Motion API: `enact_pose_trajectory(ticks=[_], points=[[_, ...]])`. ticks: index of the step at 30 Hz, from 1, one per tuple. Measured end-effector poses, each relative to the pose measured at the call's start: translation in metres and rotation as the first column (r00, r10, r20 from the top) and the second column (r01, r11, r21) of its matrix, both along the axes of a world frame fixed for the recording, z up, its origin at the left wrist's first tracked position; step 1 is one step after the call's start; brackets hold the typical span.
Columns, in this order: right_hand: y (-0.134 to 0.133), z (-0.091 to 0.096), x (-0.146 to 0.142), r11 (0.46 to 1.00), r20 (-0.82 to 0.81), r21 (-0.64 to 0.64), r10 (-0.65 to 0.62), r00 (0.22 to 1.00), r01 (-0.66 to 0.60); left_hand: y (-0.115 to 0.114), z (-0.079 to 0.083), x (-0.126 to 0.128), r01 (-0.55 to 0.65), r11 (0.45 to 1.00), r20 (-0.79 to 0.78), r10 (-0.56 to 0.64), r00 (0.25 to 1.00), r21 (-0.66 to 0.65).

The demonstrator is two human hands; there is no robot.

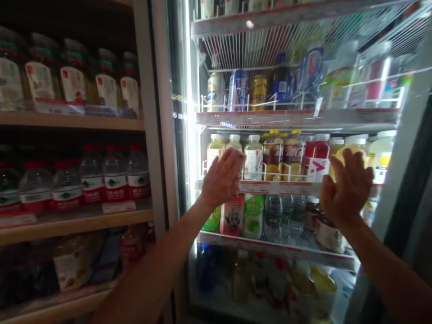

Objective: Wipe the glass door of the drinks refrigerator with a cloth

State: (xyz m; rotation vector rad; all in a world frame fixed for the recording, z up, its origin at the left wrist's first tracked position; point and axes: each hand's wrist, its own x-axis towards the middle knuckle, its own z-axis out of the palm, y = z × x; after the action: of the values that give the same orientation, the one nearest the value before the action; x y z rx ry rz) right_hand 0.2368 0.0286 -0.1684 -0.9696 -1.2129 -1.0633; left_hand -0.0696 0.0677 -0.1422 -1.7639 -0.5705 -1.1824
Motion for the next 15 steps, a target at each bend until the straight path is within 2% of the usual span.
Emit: enact_pose_trajectory(ticks=[1, 3, 4, 5, 6, 7, 9, 10, 11, 13, 15], points=[[0.0, -0.001, 0.002, 1.0, -0.004, -0.002, 0.006, 1.0, -0.006, 0.003, 0.004, -0.011, -0.022, 0.999, 0.129, 0.026, 0.991, -0.032], [0.001, -0.001, 0.005, 1.0, 0.009, -0.009, 0.012, 1.0, -0.012, 0.007, 0.009, -0.024, -0.061, 0.993, 0.392, 0.094, 0.915, -0.096], [0.002, -0.001, 0.006, 1.0, 0.019, -0.014, 0.011, 1.0, -0.011, 0.006, 0.009, -0.022, -0.075, 0.99, 0.465, 0.123, 0.877, -0.119], [0.002, 0.0, 0.007, 1.0, 0.031, -0.02, 0.009, 0.999, -0.009, 0.004, 0.006, -0.014, -0.088, 0.987, 0.466, 0.141, 0.874, -0.135], [0.002, 0.0, 0.009, 1.0, 0.038, -0.029, 0.004, 0.999, -0.003, 0.0, 0.001, -0.003, -0.097, 0.985, 0.387, 0.147, 0.91, -0.145], [0.002, 0.001, 0.009, 0.999, 0.038, -0.042, -0.003, 0.999, 0.005, -0.003, -0.005, 0.008, -0.101, 0.983, 0.244, 0.136, 0.96, -0.152], [0.001, 0.002, 0.011, 0.998, 0.035, -0.068, -0.015, 0.999, 0.018, -0.01, -0.013, 0.021, -0.107, 0.983, -0.01, 0.107, 0.994, -0.15], [0.001, 0.002, 0.011, 0.997, 0.041, -0.079, -0.018, 0.999, 0.021, -0.011, -0.013, 0.02, -0.113, 0.981, -0.063, 0.105, 0.993, -0.155], [0.001, 0.002, 0.012, 0.997, 0.05, -0.079, -0.018, 0.999, 0.022, -0.011, -0.01, 0.013, -0.126, 0.977, -0.037, 0.121, 0.992, -0.171], [0.002, 0.002, 0.012, 0.998, 0.057, -0.067, -0.016, 0.998, 0.02, -0.008, 0.002, -0.005, -0.155, 0.96, 0.204, 0.204, 0.957, -0.234], [0.003, 0.001, 0.01, 0.998, 0.046, -0.055, -0.017, 0.999, 0.02, -0.006, 0.012, -0.013, -0.161, 0.947, 0.433, 0.273, 0.859, -0.278]])
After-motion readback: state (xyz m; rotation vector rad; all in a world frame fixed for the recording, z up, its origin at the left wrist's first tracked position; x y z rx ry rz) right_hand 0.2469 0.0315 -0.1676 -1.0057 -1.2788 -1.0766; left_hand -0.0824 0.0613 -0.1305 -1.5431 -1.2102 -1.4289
